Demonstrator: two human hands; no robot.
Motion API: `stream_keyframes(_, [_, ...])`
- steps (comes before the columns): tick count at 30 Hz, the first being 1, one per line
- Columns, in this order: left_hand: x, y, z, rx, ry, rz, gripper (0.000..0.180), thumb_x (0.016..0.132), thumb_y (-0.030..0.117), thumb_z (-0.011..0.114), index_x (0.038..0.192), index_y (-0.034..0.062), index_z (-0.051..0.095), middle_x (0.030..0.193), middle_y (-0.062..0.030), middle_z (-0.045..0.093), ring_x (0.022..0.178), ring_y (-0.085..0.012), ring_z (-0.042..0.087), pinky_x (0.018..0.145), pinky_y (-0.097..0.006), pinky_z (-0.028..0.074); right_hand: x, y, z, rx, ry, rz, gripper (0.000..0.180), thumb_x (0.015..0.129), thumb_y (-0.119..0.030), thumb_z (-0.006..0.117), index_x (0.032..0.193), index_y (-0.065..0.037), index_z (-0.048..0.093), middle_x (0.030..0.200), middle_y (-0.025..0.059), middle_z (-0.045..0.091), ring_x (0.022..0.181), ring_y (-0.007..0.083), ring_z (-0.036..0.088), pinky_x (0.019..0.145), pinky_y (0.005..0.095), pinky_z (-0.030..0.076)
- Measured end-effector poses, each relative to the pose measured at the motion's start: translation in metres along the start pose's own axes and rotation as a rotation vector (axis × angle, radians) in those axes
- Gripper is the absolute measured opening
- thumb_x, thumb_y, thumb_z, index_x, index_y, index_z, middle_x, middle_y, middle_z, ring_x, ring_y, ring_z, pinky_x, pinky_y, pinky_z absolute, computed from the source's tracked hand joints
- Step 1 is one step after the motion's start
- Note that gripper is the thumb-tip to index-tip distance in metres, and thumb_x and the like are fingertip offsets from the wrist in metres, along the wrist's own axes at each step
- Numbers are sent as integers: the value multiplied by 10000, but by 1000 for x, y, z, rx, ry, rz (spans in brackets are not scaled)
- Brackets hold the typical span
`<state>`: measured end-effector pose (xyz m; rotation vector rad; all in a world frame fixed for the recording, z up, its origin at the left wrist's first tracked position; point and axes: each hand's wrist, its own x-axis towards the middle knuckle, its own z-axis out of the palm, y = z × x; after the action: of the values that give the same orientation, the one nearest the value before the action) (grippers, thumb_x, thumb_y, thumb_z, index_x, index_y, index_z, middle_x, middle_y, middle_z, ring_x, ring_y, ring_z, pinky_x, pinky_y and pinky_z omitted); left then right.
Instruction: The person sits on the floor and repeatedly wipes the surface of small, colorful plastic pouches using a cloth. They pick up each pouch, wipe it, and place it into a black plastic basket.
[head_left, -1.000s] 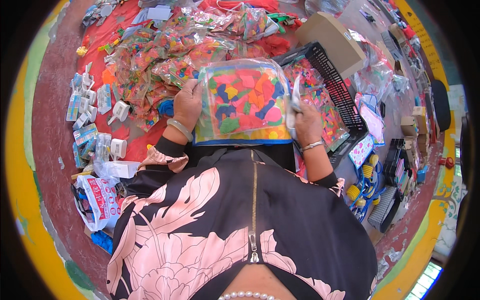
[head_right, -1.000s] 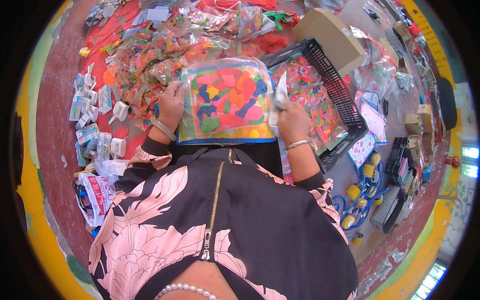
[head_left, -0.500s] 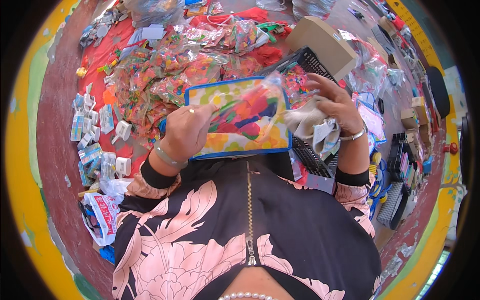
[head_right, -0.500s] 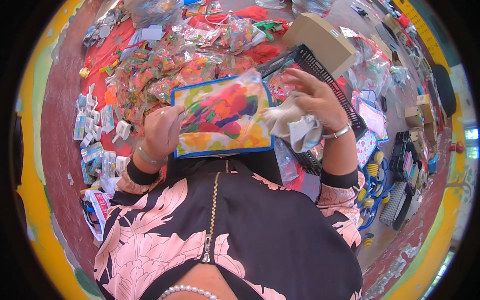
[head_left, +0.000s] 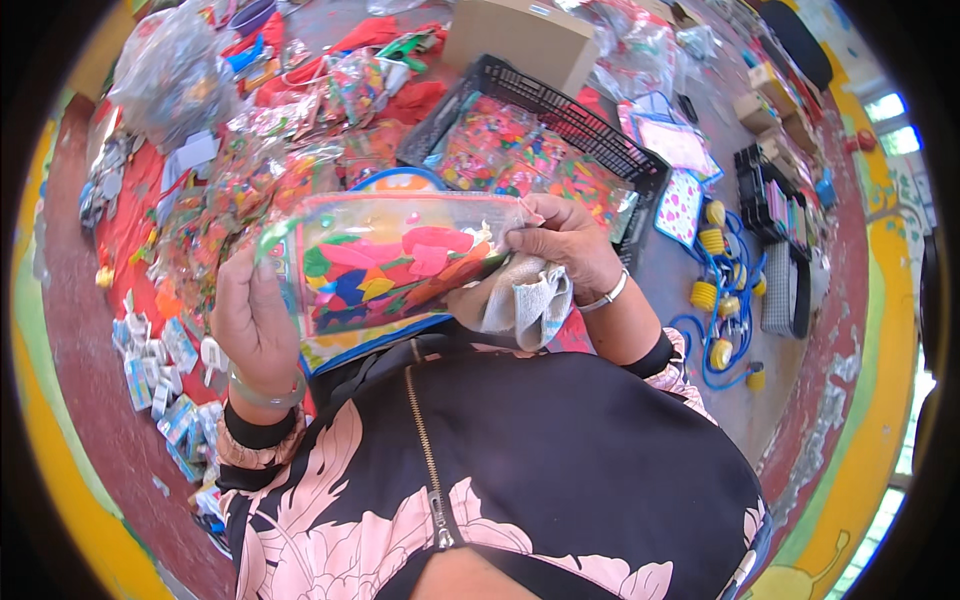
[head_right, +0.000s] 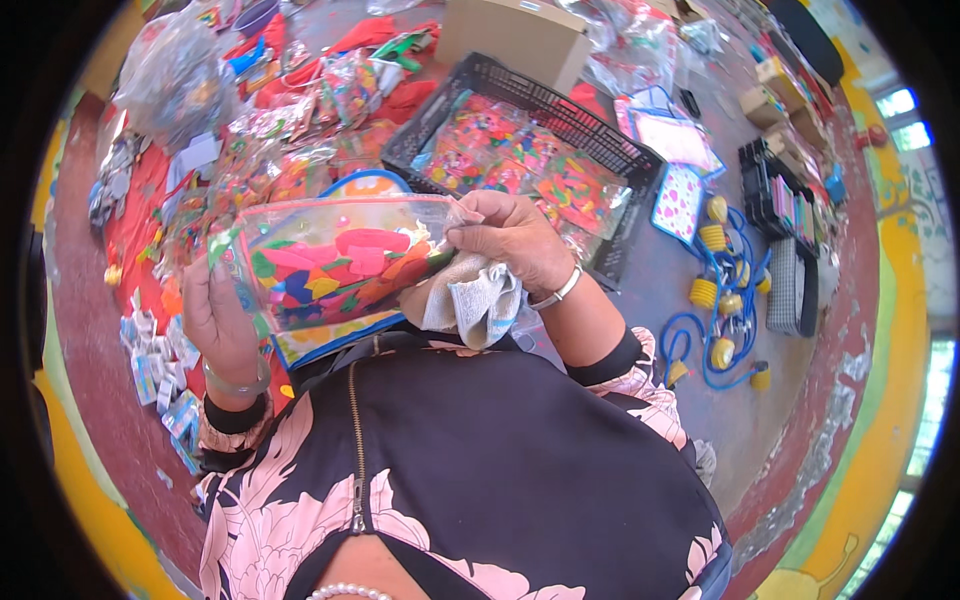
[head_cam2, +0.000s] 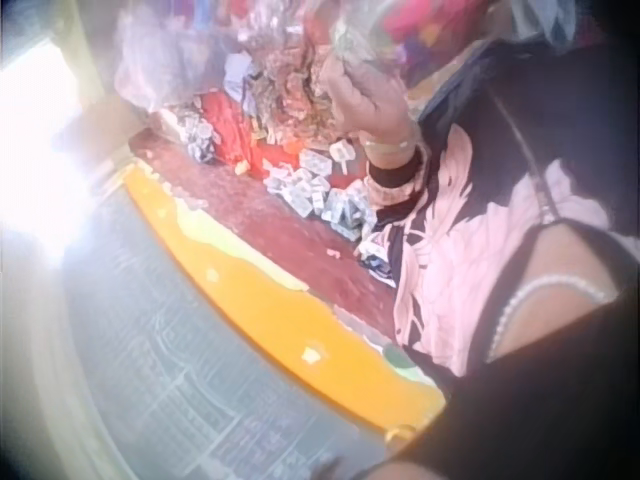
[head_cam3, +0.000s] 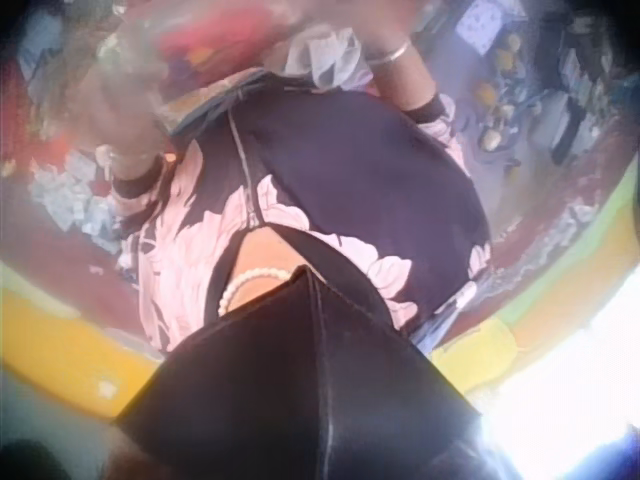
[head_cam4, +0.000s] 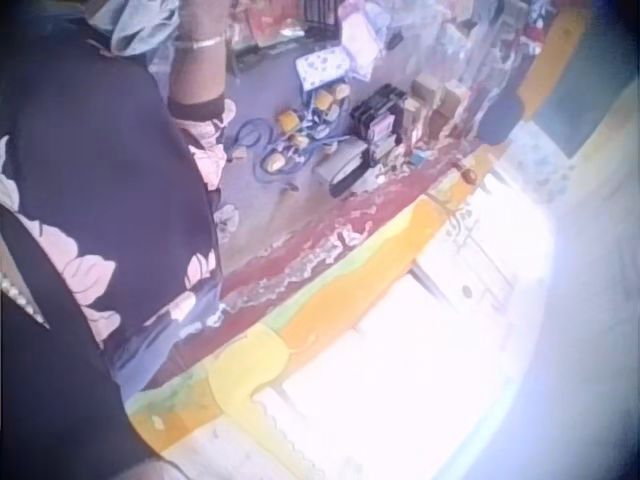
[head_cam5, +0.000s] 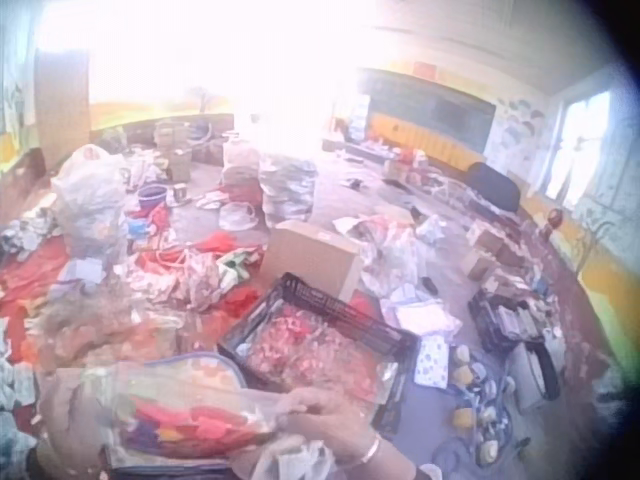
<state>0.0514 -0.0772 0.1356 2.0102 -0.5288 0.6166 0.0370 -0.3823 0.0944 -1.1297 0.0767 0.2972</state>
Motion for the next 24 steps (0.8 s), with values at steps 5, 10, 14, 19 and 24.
stream_keyframes(5, [12, -40, 43, -97, -201, -191, 135, 957, 89, 473, 974, -12, 559, 725, -65, 608, 617, -82, 582, 583, -217, 469, -30, -62, -27, -356, 237, -258, 71, 871, -103, 620, 861, -37, 646, 761, -3, 618, 701, 61, 572, 619, 207, 461])
stream_keyframes(10, [4, -75, 58, -156, -268, -374, 144, 945, 102, 494, 900, -9, 575, 668, -67, 609, 552, -84, 572, 519, -218, 457, -34, -124, -111, -862, 466, -134, 124, 875, -127, 604, 869, -17, 661, 701, -12, 604, 646, 53, 552, 575, 210, 436])
stream_keyframes(14, [-21, -112, 52, -5, -397, -400, 161, 941, 125, 504, 908, -8, 588, 678, -39, 600, 537, -67, 537, 508, -209, 430, -11, -125, -190, -1276, 474, 2, 180, 843, -137, 579, 861, 21, 662, 738, 44, 640, 684, 107, 581, 625, 254, 453])
stream_keyframes(19, [-39, -125, 50, -12, -341, -440, 128, 925, 102, 525, 916, -1, 600, 642, -35, 567, 521, -71, 513, 489, -219, 408, 42, -75, -274, -1525, 532, -10, 238, 752, -194, 594, 869, -16, 699, 761, 177, 667, 703, 274, 637, 689, 352, 485])
stream_keyframes(24, [-43, -119, 54, 87, -313, -368, 114, 919, 89, 532, 918, -6, 596, 645, -40, 551, 540, -94, 508, 502, -238, 401, 93, -35, -344, -1190, 638, 93, 282, 762, -248, 627, 926, -30, 700, 814, 149, 683, 756, 248, 648, 699, 321, 488])
